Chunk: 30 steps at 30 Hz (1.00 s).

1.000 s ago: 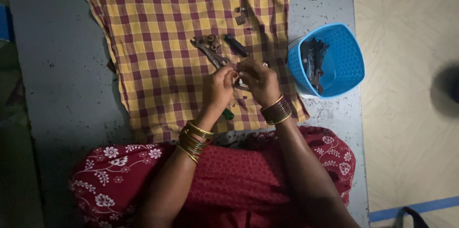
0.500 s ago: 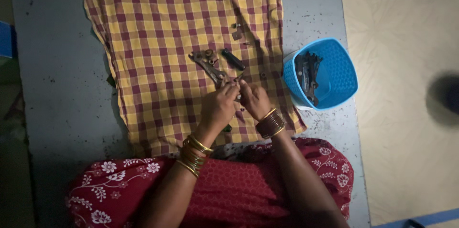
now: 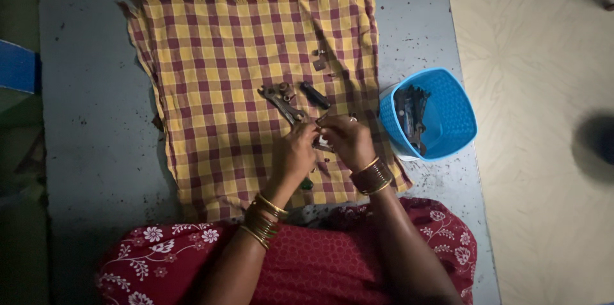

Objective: The person picks up and joins small mechanical components by hand, placing the assembled unit into a blue basket.

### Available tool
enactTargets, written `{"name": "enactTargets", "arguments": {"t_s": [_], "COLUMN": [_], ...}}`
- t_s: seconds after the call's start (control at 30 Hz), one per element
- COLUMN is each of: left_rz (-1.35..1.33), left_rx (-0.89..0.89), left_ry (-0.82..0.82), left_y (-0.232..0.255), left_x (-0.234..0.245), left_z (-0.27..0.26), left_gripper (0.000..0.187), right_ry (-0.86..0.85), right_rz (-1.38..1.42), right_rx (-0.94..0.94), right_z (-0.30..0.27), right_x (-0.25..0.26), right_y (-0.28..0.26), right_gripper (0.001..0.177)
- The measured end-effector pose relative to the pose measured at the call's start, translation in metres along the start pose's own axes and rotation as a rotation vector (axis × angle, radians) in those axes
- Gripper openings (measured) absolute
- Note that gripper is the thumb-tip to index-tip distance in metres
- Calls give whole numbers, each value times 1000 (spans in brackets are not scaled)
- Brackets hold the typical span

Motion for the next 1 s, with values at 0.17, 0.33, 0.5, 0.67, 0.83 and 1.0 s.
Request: {"name": "enactTargets", "arguments": {"t_s": [0.17, 0.33, 0.5, 0.67, 0.83, 1.0], "left_rz": [-238, -913, -837, -289, -100, -103], "left_rx": [101, 220, 310, 295, 198, 3], "left_ry": [-16, -203, -210, -140, -84, 42], "left_y": [-6, -28, -33, -17, 0, 15], "left_x": [6, -17, -19, -3, 1, 13], "left_z": [2, 5, 2, -1, 0, -4], "left_gripper": [15, 23, 26, 19, 14, 15], "right_ry": [-26, -24, -45, -81, -80, -5], "right_rz": [347, 568, 577, 412, 227, -93], "right_rx": [47, -144, -157, -140, -147, -254], "right_z": [-5, -6, -6, -9, -10, -8], "right_x": [0, -6, -15, -25, -37, -37], "right_y": [15, 40, 43, 41, 63, 71], "right_gripper": [19, 16, 18, 14, 27, 43]}}
Point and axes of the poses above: each hand's wrist, its own z-axis towards the middle knuckle, its own x-axis out of the back of the hand, y = z × x, the point moved 7 cm from there along z, towards the middle knuckle, and after that the axes turned 15 degrees about -y, right-handed, at the moved point
